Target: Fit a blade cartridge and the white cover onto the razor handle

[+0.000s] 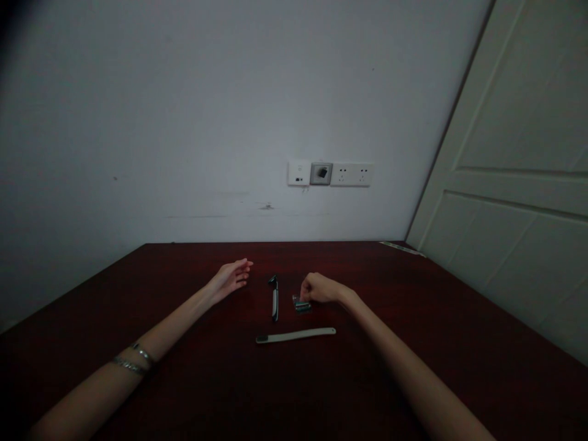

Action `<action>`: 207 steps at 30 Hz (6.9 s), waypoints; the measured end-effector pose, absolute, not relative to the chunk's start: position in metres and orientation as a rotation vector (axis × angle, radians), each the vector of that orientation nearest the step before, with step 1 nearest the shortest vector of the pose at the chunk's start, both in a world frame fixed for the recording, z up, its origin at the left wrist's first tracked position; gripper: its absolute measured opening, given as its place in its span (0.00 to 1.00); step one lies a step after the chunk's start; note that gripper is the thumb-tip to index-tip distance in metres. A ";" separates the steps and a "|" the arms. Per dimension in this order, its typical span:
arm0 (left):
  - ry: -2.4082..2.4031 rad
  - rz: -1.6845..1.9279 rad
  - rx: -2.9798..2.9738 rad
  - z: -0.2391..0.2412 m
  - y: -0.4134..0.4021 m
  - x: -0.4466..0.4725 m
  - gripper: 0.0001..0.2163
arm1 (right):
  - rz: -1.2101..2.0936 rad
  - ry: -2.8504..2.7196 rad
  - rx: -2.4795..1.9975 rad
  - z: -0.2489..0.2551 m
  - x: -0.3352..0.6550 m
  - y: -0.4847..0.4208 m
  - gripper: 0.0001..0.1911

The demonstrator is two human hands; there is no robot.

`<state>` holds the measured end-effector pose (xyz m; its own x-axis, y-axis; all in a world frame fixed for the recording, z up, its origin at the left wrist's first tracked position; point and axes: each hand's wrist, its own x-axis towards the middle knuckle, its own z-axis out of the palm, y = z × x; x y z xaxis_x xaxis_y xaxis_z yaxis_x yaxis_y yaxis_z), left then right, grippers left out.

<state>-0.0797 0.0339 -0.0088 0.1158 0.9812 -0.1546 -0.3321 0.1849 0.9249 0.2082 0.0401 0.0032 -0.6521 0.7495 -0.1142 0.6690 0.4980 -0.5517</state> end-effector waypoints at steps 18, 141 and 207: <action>0.958 1.185 0.850 -0.007 0.037 -0.084 0.08 | 0.964 -2.281 -1.213 0.022 0.186 0.023 0.15; 1.280 0.239 2.692 0.018 -0.017 0.022 0.08 | 0.591 -2.261 -1.705 0.000 0.451 0.035 0.25; 0.974 0.602 3.176 0.018 0.004 0.033 0.11 | 0.259 -1.744 -2.193 -0.006 0.377 -0.028 0.08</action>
